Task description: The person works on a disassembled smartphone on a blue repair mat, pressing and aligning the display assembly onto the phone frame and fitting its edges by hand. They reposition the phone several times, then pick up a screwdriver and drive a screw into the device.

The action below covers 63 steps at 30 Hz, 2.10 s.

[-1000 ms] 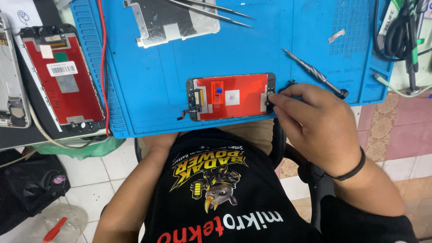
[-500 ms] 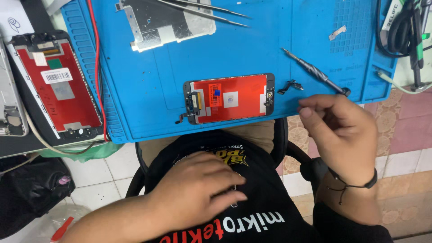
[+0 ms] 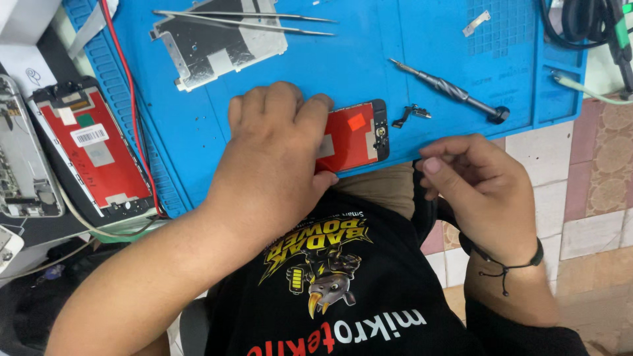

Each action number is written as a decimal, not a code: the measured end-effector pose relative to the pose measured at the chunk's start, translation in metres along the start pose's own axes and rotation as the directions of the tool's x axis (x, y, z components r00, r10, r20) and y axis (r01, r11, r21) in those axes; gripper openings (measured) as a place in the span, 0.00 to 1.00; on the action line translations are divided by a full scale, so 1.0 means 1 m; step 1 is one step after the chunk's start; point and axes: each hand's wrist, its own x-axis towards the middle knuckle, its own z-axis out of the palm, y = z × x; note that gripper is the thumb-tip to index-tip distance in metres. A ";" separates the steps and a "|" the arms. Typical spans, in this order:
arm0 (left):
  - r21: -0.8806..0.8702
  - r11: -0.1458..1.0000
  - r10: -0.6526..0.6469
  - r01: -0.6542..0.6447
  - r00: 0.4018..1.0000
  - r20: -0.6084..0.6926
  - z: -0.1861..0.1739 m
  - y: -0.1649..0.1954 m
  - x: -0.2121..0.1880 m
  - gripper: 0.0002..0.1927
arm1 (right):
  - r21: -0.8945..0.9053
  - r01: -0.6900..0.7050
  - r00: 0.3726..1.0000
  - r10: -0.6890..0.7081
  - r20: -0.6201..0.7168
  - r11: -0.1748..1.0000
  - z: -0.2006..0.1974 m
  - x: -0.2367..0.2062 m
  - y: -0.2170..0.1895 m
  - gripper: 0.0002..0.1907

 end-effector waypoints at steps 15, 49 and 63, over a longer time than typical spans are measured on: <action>-0.137 0.981 0.121 -0.135 0.987 -0.104 -0.010 0.008 0.000 0.34 | -0.146 0.226 0.974 -0.219 0.057 0.963 0.018 0.013 -0.015 0.10; -0.115 0.987 0.076 -0.111 0.960 -0.268 -0.008 0.005 -0.081 0.26 | -0.223 0.101 0.995 -0.103 0.002 0.970 0.022 -0.016 0.037 0.09; -0.107 0.988 0.057 -0.109 0.912 -0.405 0.008 -0.018 -0.108 0.24 | -0.264 0.131 0.988 -0.103 0.118 0.956 0.006 -0.001 0.083 0.10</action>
